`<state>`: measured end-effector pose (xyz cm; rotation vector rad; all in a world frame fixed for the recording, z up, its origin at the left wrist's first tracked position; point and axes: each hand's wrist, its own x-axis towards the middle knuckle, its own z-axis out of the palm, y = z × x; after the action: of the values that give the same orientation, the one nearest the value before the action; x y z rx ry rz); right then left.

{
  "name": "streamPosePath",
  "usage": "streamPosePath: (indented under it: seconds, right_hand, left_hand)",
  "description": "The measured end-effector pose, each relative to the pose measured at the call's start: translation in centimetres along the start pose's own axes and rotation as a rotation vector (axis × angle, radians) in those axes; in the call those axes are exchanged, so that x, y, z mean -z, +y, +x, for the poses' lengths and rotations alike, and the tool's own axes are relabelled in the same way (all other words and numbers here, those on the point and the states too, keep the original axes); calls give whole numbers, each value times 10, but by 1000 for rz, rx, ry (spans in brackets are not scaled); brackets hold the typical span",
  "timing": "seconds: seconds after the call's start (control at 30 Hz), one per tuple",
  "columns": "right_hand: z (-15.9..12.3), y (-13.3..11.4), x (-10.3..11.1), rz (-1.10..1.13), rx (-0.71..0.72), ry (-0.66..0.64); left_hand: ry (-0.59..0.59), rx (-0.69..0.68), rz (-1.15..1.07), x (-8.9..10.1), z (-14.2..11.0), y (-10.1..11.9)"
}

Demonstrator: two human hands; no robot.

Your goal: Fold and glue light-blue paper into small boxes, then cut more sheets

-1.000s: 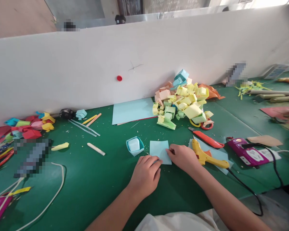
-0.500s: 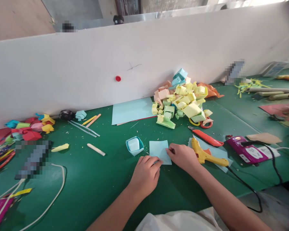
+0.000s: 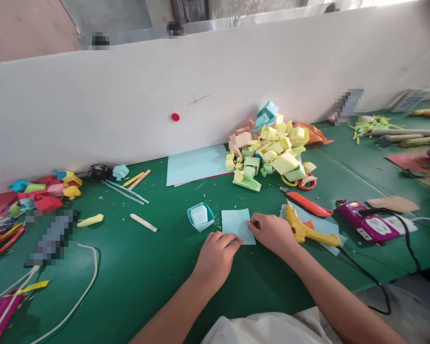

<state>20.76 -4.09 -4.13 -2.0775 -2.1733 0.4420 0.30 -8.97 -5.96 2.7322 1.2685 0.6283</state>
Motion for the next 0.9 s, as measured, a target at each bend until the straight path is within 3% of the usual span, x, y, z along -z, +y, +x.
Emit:
streamPosePath:
  seconds: [0.63, 0.9]
  right_hand:
    - [0, -2, 3, 8, -8, -10]
    - [1, 1, 0, 35, -9, 32]
  left_hand:
    - [-17, -5, 48, 3, 1, 3]
    - [-180, 64, 51, 16, -10, 23]
